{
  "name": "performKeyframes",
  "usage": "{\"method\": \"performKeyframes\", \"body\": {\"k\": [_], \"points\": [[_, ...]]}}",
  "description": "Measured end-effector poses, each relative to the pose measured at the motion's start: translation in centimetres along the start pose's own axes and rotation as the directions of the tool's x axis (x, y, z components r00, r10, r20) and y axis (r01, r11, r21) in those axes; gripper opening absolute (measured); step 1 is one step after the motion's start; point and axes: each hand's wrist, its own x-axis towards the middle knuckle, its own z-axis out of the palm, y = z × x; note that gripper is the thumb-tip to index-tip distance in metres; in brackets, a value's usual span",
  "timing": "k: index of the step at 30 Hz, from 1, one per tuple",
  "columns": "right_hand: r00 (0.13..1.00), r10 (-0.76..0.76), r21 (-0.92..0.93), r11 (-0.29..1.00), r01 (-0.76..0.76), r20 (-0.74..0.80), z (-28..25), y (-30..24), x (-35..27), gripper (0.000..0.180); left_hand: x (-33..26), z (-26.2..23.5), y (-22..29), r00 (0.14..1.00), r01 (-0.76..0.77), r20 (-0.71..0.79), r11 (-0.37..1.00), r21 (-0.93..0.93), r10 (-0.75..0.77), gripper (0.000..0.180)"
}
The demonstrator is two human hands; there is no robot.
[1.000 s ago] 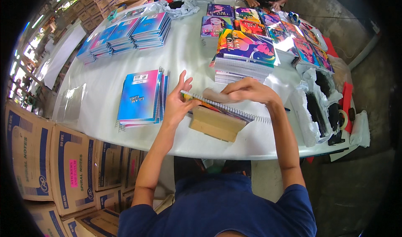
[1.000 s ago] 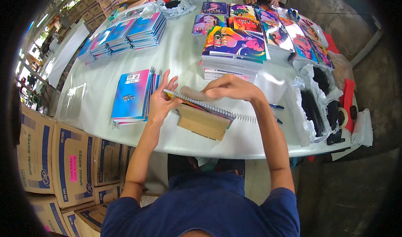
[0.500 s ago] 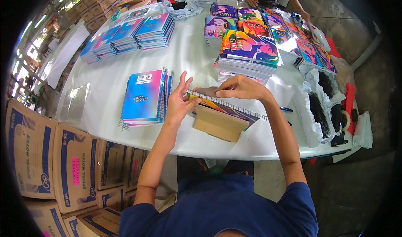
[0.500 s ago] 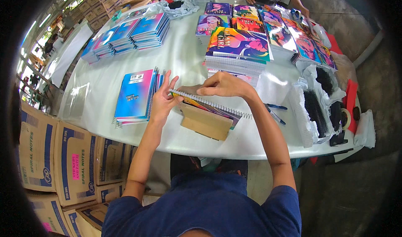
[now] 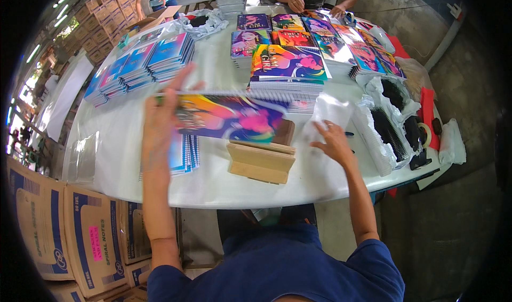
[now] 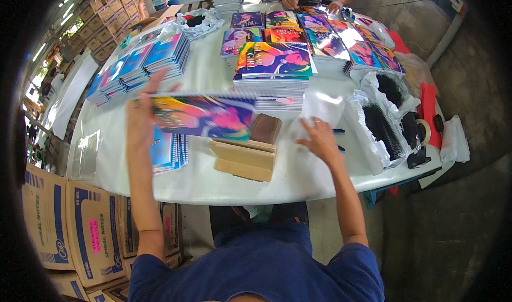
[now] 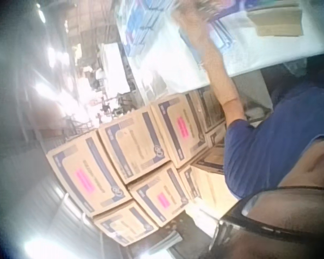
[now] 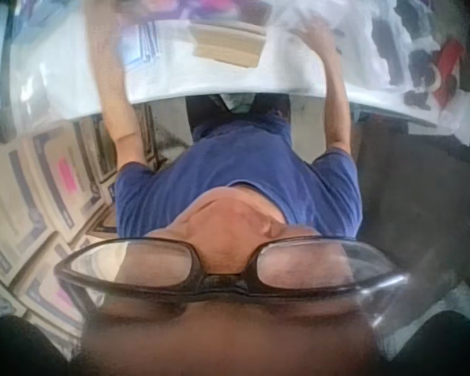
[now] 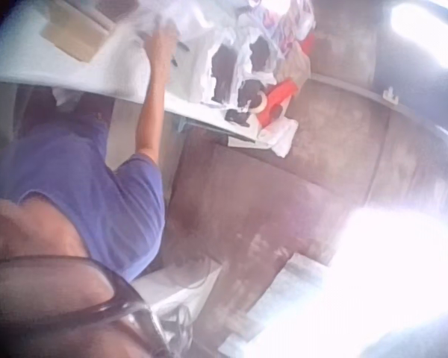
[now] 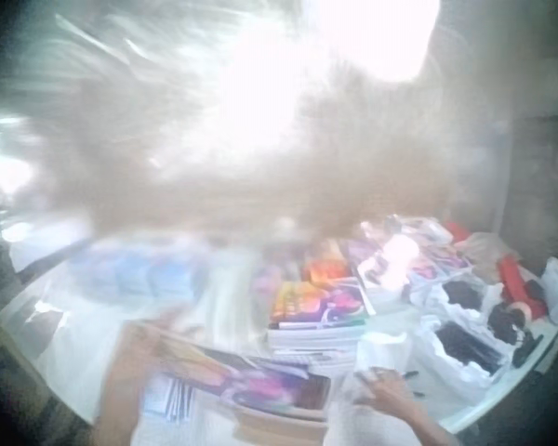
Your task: The person binds notebooks by threading a plastic spiral coil through pre-punched holes and trimming the excess coil using a tool.
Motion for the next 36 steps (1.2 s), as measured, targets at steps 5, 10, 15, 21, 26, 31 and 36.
{"method": "performKeyframes", "body": {"k": [5, 10, 15, 21, 26, 31, 36], "points": [[0.983, 0.040, -0.115, 0.991, -0.062, -0.178, 1.6, 5.3, -3.7, 0.050, -3.8, 2.3, 1.0, 0.942, -0.124, 0.332, 0.884, 0.451, -0.038, 0.069], [0.922, 0.234, -0.025, 0.967, -0.254, -0.309, 1.4, 2.4, -4.1, 0.034, -6.9, 9.6, -7.5, 0.945, -0.266, 0.327, 0.643, 0.718, 0.026, 0.063], [0.855, -0.144, 0.422, 0.822, 0.383, -0.498, -3.5, -7.6, -6.9, 0.034, -7.7, 10.1, -9.1, 0.957, -0.291, 0.261, 0.348, 0.891, 0.129, 0.064], [0.889, -0.254, 0.327, 0.862, 0.386, -0.380, -4.7, -13.4, -8.0, 0.038, -7.6, 10.9, -9.0, 0.958, -0.287, 0.274, 0.290, 0.913, 0.085, 0.063], [0.863, -0.274, 0.238, 0.886, 0.398, -0.425, -4.7, -13.7, -7.3, 0.038, -7.6, 11.1, -8.9, 0.967, -0.254, 0.235, 0.318, 0.913, 0.098, 0.074], [0.866, -0.323, 0.204, 0.884, 0.420, -0.383, -5.0, -13.7, -6.7, 0.038, -7.6, 10.6, -9.2, 0.960, -0.274, 0.240, 0.320, 0.907, 0.142, 0.075], [0.846, -0.354, 0.214, 0.861, 0.461, -0.399, -5.8, -13.9, -6.2, 0.038, -7.6, 10.4, -9.2, 0.964, -0.253, 0.202, 0.373, 0.893, 0.172, 0.076]]}}
